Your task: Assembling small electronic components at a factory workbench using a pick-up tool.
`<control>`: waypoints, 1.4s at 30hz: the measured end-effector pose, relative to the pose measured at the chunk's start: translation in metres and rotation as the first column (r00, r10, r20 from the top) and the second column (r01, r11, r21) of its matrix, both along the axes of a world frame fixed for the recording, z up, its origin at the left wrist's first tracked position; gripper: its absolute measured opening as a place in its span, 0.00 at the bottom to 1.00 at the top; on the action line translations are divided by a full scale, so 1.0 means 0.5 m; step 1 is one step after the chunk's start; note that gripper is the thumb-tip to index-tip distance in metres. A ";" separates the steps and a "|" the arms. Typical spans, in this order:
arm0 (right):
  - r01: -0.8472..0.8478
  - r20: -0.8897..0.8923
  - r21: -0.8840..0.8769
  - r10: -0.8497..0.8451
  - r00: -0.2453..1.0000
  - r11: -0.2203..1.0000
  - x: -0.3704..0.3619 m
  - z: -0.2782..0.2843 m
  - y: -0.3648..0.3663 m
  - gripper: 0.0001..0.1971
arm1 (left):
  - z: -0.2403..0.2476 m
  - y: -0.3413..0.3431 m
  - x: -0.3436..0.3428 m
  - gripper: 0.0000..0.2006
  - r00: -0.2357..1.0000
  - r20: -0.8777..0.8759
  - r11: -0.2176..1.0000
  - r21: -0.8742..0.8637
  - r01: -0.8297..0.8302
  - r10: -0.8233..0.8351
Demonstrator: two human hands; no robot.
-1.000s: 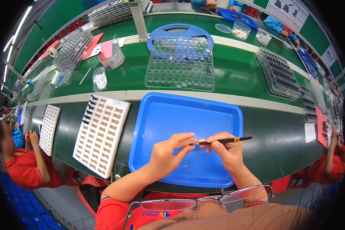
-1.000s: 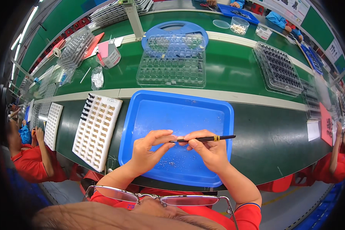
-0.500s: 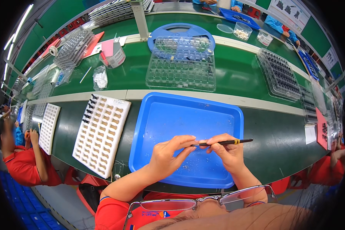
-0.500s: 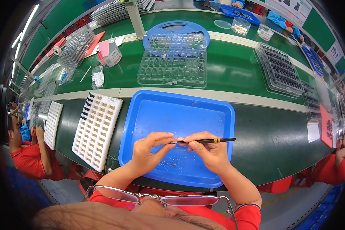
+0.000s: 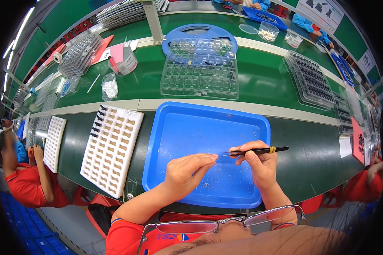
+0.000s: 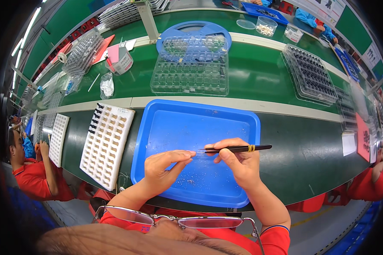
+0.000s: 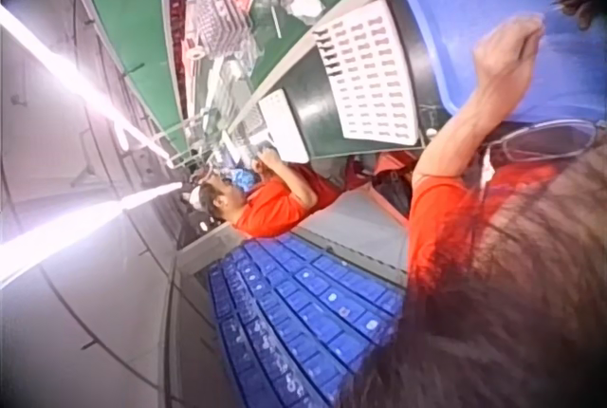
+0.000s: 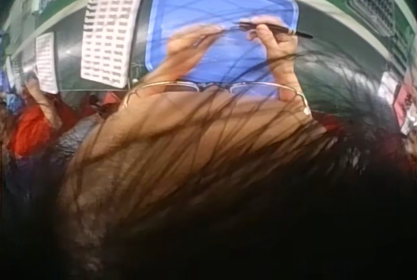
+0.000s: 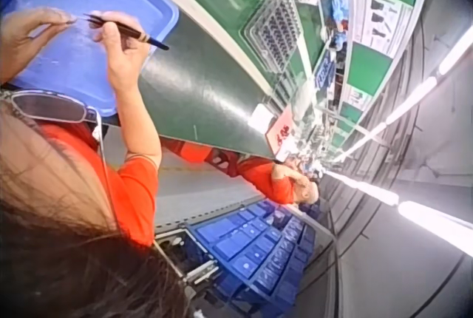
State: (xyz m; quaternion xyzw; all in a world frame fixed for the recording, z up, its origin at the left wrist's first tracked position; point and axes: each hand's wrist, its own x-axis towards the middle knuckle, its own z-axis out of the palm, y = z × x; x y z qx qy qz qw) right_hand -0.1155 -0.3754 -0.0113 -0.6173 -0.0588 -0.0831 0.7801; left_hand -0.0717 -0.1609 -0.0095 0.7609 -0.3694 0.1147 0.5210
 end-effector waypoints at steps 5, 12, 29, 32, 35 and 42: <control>-0.003 -0.022 0.018 0.003 1.000 1.000 0.000 0.002 0.004 0.11 | 0.001 0.001 -0.004 0.15 0.999 -0.025 0.999 0.037 -0.030 0.031; 0.051 -0.051 -0.032 -0.052 0.997 0.998 0.007 0.002 -0.005 0.11 | -0.003 -0.001 0.000 0.17 0.993 0.109 0.994 0.101 -0.049 0.038; 0.138 -0.063 -0.627 -0.226 0.972 0.767 0.039 -0.036 -0.039 0.08 | -0.005 -0.003 -0.002 0.15 0.999 0.019 0.986 0.158 -0.046 0.043; 0.154 -0.035 -0.649 -0.232 0.972 0.745 0.041 -0.037 -0.041 0.08 | -0.003 -0.004 -0.001 0.15 0.998 0.048 0.986 0.162 -0.048 0.041; 0.171 -0.034 -0.664 -0.258 0.966 0.728 0.043 -0.045 -0.047 0.07 | -0.005 -0.005 -0.002 0.16 0.999 0.018 0.987 0.156 -0.032 0.029; 0.154 -0.073 -0.688 -0.278 0.958 0.710 0.047 -0.046 -0.048 0.07 | -0.008 -0.002 -0.005 0.16 1.000 0.002 0.981 0.194 -0.027 0.027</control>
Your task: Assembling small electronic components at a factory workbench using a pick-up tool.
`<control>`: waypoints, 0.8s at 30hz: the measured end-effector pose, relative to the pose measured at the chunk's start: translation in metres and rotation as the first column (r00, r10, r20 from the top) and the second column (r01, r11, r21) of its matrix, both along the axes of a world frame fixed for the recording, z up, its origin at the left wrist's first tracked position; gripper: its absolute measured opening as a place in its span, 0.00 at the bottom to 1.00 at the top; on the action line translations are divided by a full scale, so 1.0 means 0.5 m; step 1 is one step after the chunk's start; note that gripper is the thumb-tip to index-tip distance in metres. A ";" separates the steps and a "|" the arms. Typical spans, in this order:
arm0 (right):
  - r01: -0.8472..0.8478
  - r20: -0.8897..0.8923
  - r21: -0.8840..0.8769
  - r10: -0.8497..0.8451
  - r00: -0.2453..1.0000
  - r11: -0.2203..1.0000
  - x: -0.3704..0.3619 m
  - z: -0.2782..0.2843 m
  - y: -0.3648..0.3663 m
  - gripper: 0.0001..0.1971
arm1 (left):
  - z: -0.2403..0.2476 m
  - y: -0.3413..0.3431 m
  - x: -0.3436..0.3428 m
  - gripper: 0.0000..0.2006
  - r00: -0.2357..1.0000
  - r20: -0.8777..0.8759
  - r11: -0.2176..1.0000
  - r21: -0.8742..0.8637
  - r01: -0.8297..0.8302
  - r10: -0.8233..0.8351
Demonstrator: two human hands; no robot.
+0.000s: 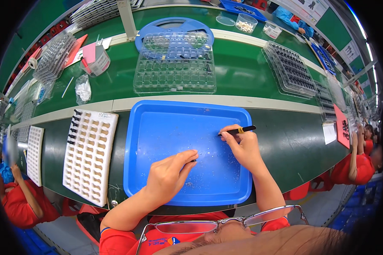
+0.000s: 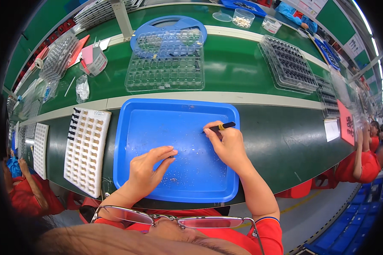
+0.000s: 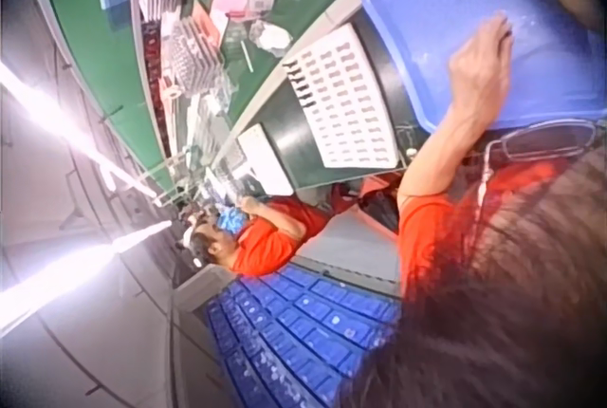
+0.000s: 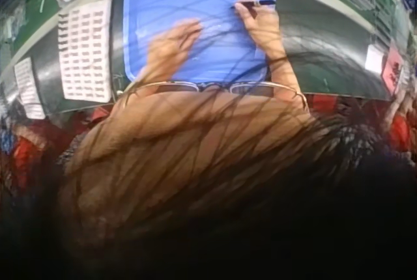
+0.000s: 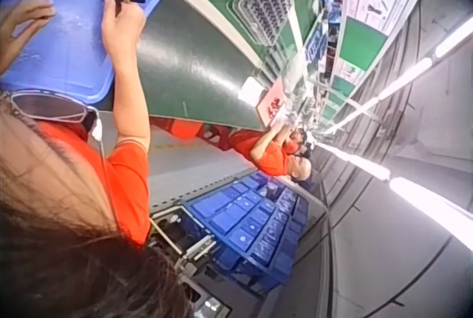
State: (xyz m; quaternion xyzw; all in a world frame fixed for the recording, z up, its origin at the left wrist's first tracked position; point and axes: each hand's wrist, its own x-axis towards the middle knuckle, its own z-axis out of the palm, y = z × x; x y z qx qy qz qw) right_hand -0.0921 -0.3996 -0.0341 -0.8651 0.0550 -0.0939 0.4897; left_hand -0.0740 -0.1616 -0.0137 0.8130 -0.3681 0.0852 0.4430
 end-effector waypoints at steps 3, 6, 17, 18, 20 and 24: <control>-0.001 -0.002 0.010 0.001 1.000 1.000 0.000 0.005 0.003 0.06 | 0.002 0.001 0.001 0.16 1.000 0.003 1.000 0.005 0.005 -0.005; -0.006 -0.009 -0.018 0.006 1.000 1.000 -0.001 0.004 -0.002 0.06 | 0.003 -0.001 0.001 0.15 1.000 -0.001 1.000 0.005 0.017 -0.017; -0.037 -0.038 0.005 0.037 0.999 0.999 0.001 0.006 0.002 0.07 | 0.000 -0.001 0.003 0.13 0.999 0.019 0.999 -0.029 0.033 -0.032; -0.042 -0.081 0.003 0.042 0.996 0.999 0.001 0.009 0.001 0.07 | 0.000 -0.001 0.003 0.13 0.999 0.017 0.999 -0.022 0.034 -0.034; -0.043 -0.031 -0.005 0.042 0.999 0.999 0.001 -0.002 -0.002 0.07 | 0.002 -0.002 0.003 0.13 0.999 0.015 0.999 -0.016 0.036 -0.036; -0.049 -0.100 0.012 0.050 0.994 0.999 0.000 0.009 0.000 0.07 | 0.002 -0.002 0.003 0.13 0.999 0.017 0.999 -0.021 0.036 -0.035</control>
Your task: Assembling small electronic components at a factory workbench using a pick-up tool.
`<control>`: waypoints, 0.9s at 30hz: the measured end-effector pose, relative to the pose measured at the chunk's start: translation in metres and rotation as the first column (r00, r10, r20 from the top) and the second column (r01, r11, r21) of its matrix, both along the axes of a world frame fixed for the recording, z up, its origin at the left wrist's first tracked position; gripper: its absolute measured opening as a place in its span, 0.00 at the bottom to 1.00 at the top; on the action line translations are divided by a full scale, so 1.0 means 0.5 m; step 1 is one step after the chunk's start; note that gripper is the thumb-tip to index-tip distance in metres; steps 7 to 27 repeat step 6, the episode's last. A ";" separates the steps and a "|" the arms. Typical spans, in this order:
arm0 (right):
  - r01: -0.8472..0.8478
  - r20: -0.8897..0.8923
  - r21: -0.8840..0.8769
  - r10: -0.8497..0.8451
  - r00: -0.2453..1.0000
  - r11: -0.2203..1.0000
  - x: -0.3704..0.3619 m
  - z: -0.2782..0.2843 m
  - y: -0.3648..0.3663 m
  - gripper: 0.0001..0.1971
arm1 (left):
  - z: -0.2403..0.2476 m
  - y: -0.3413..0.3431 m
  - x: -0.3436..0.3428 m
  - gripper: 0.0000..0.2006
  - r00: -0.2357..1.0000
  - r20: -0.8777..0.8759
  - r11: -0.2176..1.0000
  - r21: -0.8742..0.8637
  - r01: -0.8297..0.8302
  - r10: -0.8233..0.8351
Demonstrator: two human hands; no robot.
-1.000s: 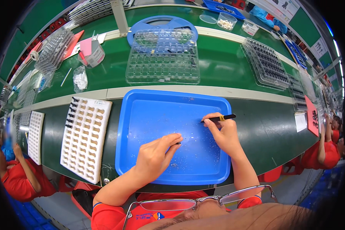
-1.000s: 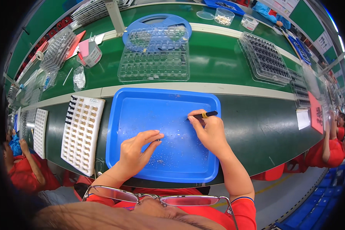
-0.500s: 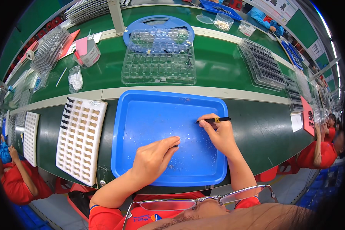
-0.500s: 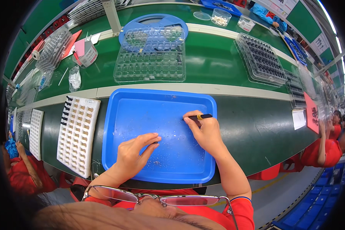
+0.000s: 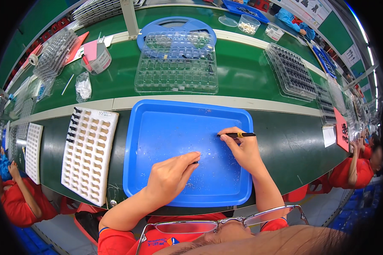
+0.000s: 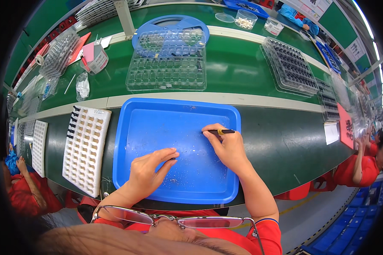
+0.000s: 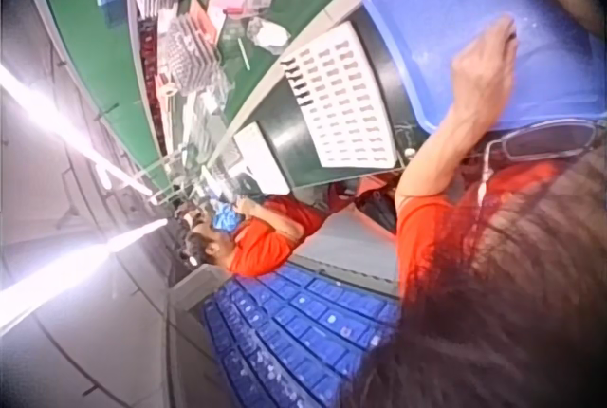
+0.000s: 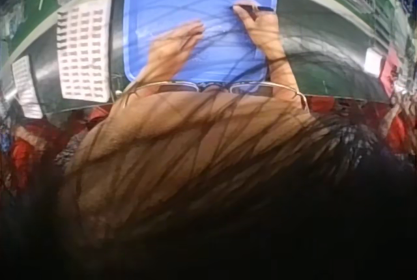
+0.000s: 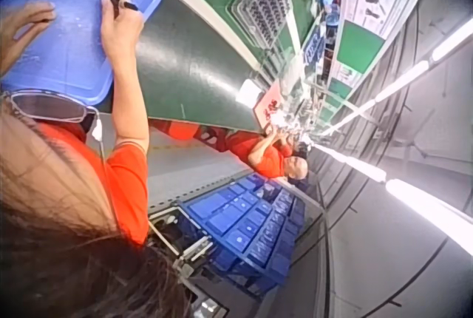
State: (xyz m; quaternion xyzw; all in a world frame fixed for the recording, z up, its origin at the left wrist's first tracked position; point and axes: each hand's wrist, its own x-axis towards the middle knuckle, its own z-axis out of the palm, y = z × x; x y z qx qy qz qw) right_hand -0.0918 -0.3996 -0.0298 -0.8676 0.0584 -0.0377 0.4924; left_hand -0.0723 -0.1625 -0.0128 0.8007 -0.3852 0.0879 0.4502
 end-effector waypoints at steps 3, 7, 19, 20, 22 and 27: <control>-0.005 0.021 0.016 0.004 1.000 1.000 0.000 -0.008 -0.003 0.07 | -0.003 0.001 0.000 0.14 1.000 -0.001 1.000 0.003 0.004 -0.004; -0.006 0.112 -0.014 0.008 0.994 1.000 0.004 -0.018 -0.004 0.08 | -0.004 0.001 0.000 0.14 1.000 -0.009 1.000 0.008 0.009 -0.009; -0.006 0.112 -0.014 0.008 0.994 1.000 0.004 -0.018 -0.004 0.08 | -0.004 0.001 0.000 0.14 1.000 -0.009 1.000 0.008 0.009 -0.009; -0.006 0.112 -0.014 0.008 0.994 1.000 0.004 -0.018 -0.004 0.08 | -0.004 0.001 0.000 0.14 1.000 -0.009 1.000 0.008 0.009 -0.009; -0.006 0.112 -0.014 0.008 0.994 1.000 0.004 -0.018 -0.004 0.08 | -0.004 0.001 0.000 0.14 1.000 -0.009 1.000 0.008 0.009 -0.009; -0.006 0.112 -0.014 0.008 0.994 1.000 0.004 -0.018 -0.004 0.08 | -0.004 0.001 0.000 0.14 1.000 -0.009 1.000 0.008 0.009 -0.009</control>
